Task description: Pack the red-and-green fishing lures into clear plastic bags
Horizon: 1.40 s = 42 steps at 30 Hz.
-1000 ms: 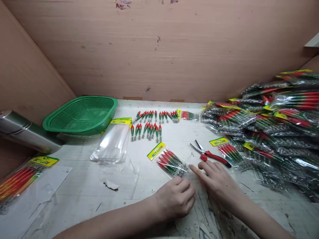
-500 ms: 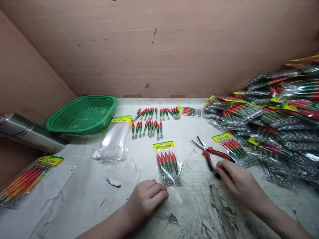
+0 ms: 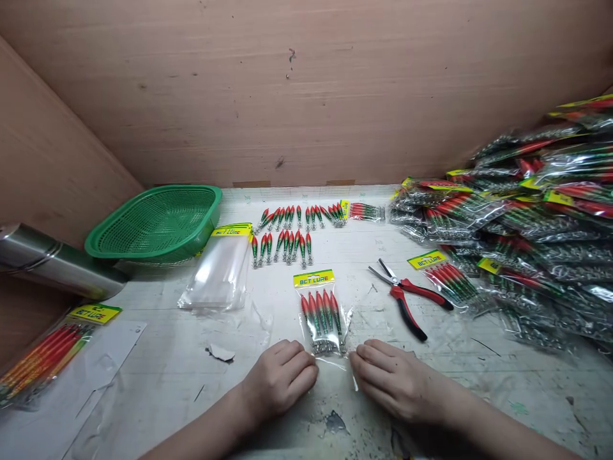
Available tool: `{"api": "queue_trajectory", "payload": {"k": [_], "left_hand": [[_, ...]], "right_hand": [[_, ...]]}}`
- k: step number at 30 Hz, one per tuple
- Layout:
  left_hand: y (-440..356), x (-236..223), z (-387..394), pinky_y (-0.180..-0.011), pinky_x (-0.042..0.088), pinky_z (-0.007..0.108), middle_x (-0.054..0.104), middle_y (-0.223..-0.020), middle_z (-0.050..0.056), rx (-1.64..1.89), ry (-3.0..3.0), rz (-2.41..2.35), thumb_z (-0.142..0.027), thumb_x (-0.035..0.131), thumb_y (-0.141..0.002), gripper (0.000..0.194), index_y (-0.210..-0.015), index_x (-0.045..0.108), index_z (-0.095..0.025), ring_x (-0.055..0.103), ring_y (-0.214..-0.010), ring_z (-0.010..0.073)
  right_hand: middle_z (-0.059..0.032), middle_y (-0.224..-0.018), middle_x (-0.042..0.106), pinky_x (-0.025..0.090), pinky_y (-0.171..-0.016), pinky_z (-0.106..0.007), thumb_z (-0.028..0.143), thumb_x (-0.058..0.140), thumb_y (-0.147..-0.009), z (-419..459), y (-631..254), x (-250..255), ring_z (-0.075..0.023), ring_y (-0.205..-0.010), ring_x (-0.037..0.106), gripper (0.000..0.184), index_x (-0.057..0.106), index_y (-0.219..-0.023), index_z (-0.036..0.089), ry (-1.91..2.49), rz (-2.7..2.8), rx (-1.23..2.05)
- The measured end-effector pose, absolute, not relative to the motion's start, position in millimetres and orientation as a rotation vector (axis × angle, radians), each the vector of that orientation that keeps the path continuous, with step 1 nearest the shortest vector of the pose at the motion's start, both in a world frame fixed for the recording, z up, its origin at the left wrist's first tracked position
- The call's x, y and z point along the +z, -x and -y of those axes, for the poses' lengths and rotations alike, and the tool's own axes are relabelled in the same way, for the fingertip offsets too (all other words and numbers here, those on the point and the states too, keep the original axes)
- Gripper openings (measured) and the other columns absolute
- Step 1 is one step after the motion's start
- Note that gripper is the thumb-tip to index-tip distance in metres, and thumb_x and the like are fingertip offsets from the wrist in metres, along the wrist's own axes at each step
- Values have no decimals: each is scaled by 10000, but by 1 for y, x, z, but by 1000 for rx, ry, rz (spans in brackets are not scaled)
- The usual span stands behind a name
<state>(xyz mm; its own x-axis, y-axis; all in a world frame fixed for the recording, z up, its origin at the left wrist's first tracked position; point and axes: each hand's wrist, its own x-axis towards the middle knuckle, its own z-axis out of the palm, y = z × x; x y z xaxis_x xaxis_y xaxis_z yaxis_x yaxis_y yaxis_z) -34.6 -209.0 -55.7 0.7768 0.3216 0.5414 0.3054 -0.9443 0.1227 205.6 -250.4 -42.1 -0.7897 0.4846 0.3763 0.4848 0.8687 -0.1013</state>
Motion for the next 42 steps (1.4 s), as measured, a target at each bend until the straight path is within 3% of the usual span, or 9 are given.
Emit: {"api": "queue_trajectory", "payload": {"k": [5, 11, 15, 22, 29, 34, 42], "left_hand": [[35, -55, 210, -584, 421, 251, 628, -664, 29, 886, -2856, -536, -111, 407, -910, 210, -819, 595, -137, 522, -651, 128], [34, -54, 212, -553, 397, 244, 613, -652, 17, 917, -2801, -590, -89, 443, -884, 186, -795, 590, -159, 508, -615, 120], [33, -55, 216, -549, 413, 218, 606, -669, 9, 908, -2416, -862, -111, 509, -854, 116, -775, 571, -169, 526, -619, 111], [24, -46, 212, -516, 405, 212, 589, -659, -21, 671, -1913, -1183, -224, 530, -850, 131, -726, 539, -182, 506, -559, 100], [15, -42, 209, -545, 387, 247, 582, -645, -14, 574, -1840, -1324, -309, 458, -878, 195, -719, 491, -200, 510, -572, 127], [10, -38, 205, -555, 356, 264, 570, -617, -13, 432, -1798, -1449, -370, 426, -876, 242, -692, 446, -215, 501, -556, 145], [8, -30, 200, -554, 330, 262, 548, -629, -20, 327, -1821, -1505, -303, 421, -847, 180, -686, 417, -223, 504, -579, 152]], "right_hand": [[-90, -834, 633, 453, -679, -320, 87, 352, -923, 249, -206, -43, -174, -731, 513, 299, 626, -818, 139, 749, 2689, 78], [-109, -862, 653, 440, -674, -337, 62, 383, -907, 244, -204, -45, -186, -743, 518, 241, 616, -870, 110, 715, 2632, -86], [-88, -854, 633, 433, -672, -317, 90, 377, -927, 245, -201, -51, -178, -777, 505, 185, 554, -964, 132, 971, 2365, 245], [-16, -738, 571, 404, -675, -314, 191, 408, -932, 251, -185, -47, -162, -724, 506, 185, 504, -774, 208, 1532, 1911, 661], [2, -683, 564, 335, -700, -327, 298, 399, -925, 247, -169, -54, -171, -685, 508, 242, 498, -721, 213, 1759, 1721, 606], [9, -642, 550, 291, -699, -324, 269, 434, -862, 244, -161, -58, -175, -669, 512, 200, 479, -677, 207, 1857, 1632, 554], [27, -598, 543, 291, -674, -315, 240, 519, -782, 238, -163, -53, -170, -636, 512, 147, 468, -648, 207, 1896, 1572, 613]]}}
